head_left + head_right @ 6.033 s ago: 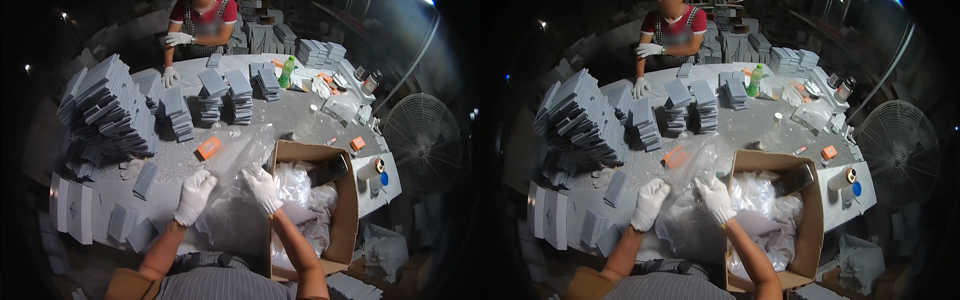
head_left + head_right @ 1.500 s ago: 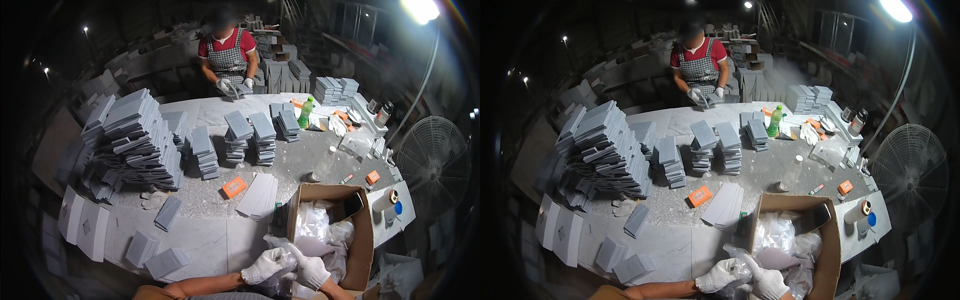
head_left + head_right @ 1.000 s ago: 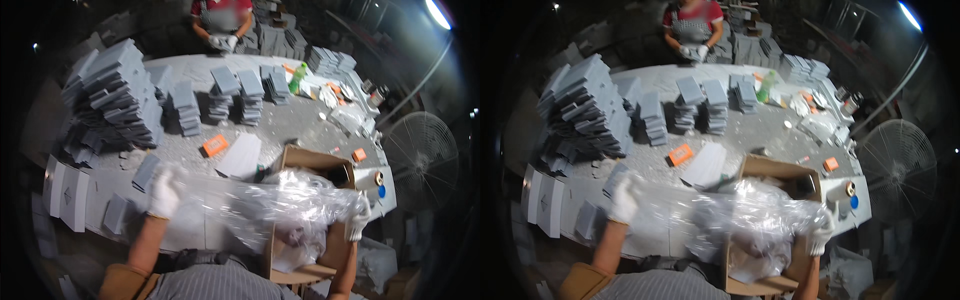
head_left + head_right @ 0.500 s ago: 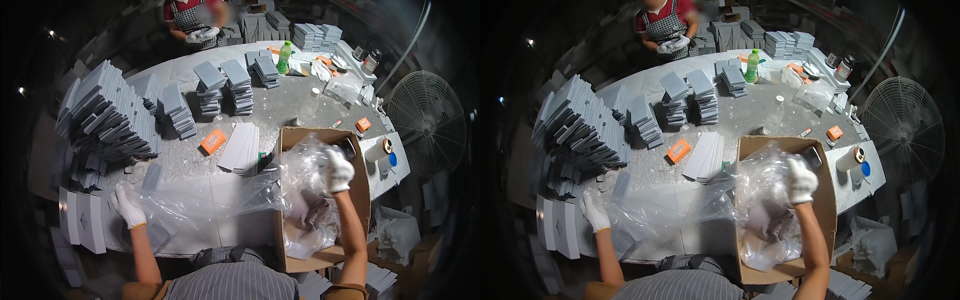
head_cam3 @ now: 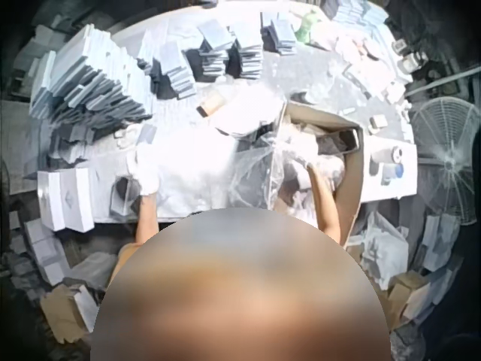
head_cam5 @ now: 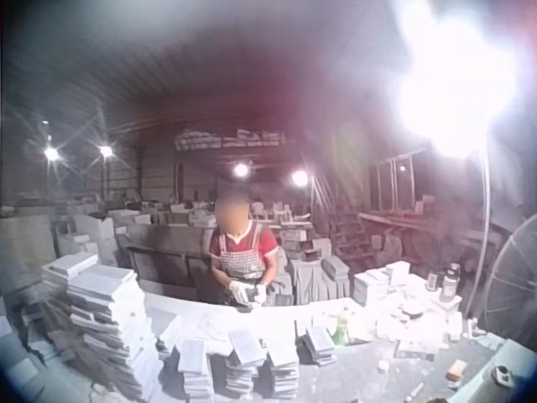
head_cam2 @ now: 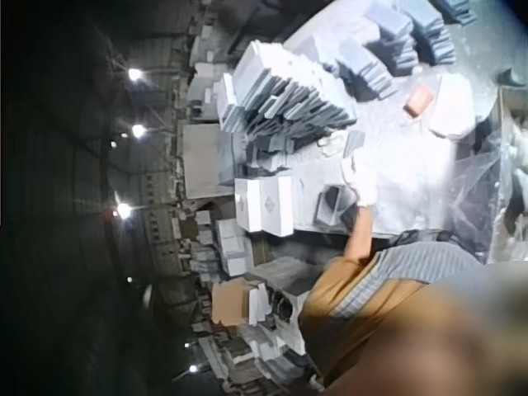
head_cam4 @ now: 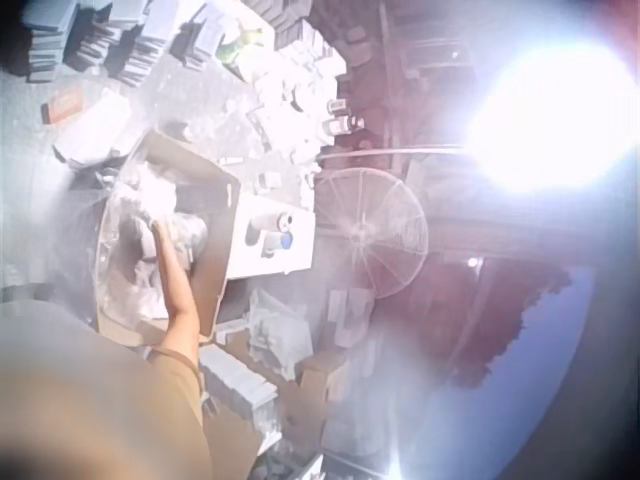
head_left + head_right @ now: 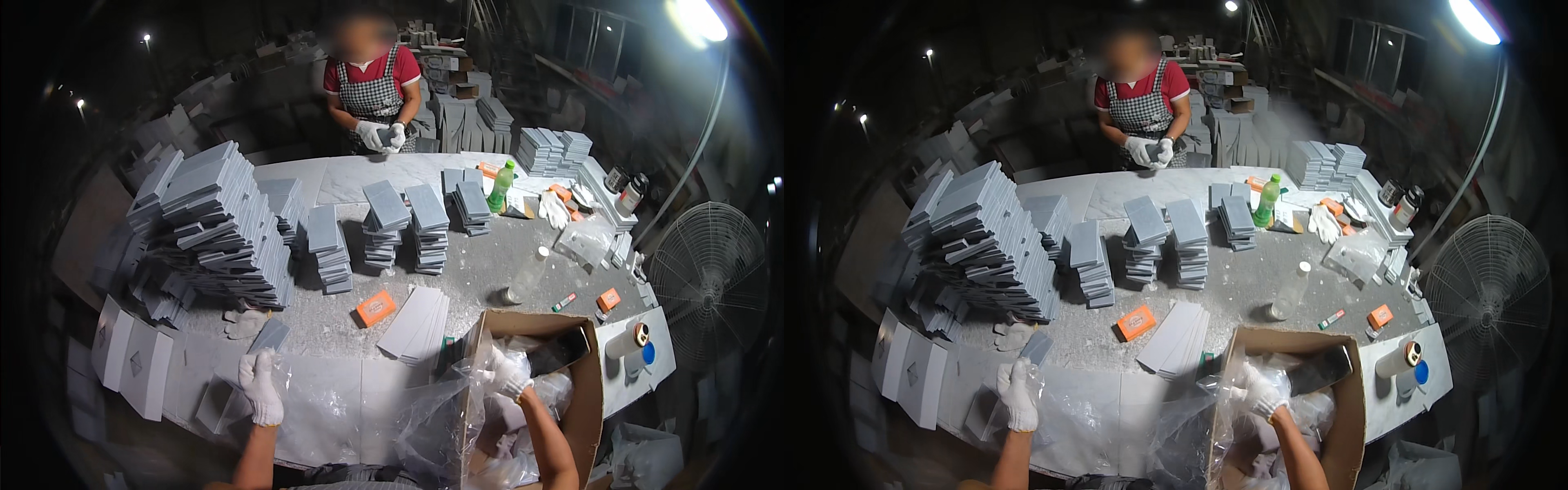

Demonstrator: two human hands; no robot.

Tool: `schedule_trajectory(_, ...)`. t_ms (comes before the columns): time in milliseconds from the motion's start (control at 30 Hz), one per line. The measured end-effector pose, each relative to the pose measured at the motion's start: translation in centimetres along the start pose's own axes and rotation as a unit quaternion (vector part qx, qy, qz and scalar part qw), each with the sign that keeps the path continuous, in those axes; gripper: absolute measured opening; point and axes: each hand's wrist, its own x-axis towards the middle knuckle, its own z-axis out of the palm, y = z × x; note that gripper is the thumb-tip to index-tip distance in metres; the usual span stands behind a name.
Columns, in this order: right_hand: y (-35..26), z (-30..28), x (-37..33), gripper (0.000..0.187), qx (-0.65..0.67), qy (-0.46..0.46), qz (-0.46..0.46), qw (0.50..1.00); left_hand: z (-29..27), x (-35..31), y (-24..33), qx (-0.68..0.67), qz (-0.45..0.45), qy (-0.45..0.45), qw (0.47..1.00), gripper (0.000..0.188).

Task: The person wraps individual gray rectangular tiles in clear plastic film and places them into a cardboard box. The person repeatedly picks tiles from a stack, wraps each one, and deposits it into the box. A coworker is visible across the table also handling tiles.

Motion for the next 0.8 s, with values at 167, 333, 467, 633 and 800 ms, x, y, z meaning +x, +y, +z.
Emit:
schedule_trajectory(167,-5.6,0.9,0.5,0.024,-0.453,0.126,0.056,0.881,-4.0,2.8,-0.2,0.095,-0.013,0.029,0.995,0.013)
schedule_trajectory(333,-4.3,-1.7,2.7,0.007,-0.555,0.290,0.036,0.779,-8.7,7.3,3.2,0.077,0.032,0.132,0.988,0.016)
schedule_trajectory(467,-2.8,3.5,5.2,0.023,-0.490,0.137,0.155,0.847,-11.2,8.6,6.0,0.058,0.073,0.187,0.978,0.020)
schedule_trajectory(633,1.7,1.2,4.2,0.025,-0.300,0.074,-0.020,0.951,-12.9,9.3,4.6,0.124,0.050,0.185,0.974,0.026)
schedule_trajectory(800,-3.2,-4.1,2.6,0.044,-0.236,-0.012,0.033,0.971,-13.4,8.8,6.3,0.112,0.031,0.202,0.973,0.028)
